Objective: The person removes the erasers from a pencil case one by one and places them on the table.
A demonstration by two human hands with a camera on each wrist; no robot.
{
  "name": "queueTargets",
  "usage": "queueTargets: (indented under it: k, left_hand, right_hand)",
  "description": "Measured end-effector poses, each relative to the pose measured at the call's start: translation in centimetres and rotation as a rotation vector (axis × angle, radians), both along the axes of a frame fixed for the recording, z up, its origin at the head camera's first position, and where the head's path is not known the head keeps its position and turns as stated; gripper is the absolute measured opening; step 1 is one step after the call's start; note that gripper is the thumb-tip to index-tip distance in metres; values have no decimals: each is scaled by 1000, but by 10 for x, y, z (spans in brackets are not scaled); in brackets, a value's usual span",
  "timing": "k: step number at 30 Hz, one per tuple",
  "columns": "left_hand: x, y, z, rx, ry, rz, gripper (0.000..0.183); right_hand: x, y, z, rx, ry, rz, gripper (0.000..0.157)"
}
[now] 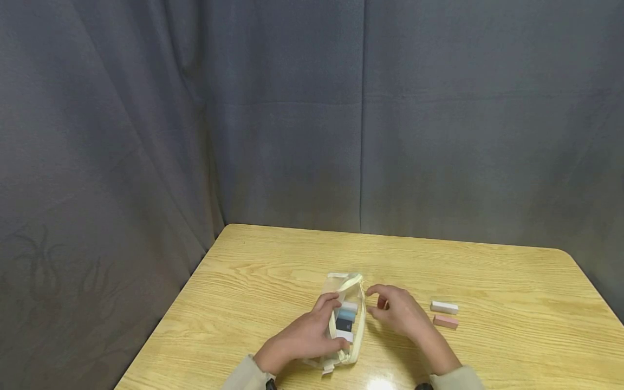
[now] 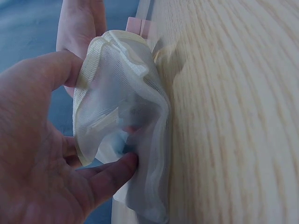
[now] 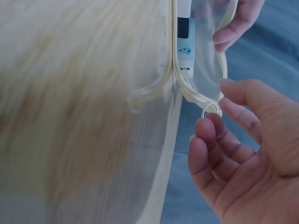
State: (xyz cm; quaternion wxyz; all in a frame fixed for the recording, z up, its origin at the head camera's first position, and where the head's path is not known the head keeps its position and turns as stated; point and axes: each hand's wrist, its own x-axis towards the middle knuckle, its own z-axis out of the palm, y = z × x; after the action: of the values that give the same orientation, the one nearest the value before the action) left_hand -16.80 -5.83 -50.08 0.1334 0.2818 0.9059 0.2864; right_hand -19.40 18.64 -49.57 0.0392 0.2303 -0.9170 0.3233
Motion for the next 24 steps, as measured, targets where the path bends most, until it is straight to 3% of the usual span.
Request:
queueTargets:
  k: [12, 24]
  left_hand:
    - [0, 1, 1, -8, 1, -5, 79]
    - [-1, -1, -1, 2, -1, -2, 80]
  right_hand:
    - [-6, -9, -3, -1, -45, 40, 30]
    - [-9, -18, -3, 13, -17, 52, 26]
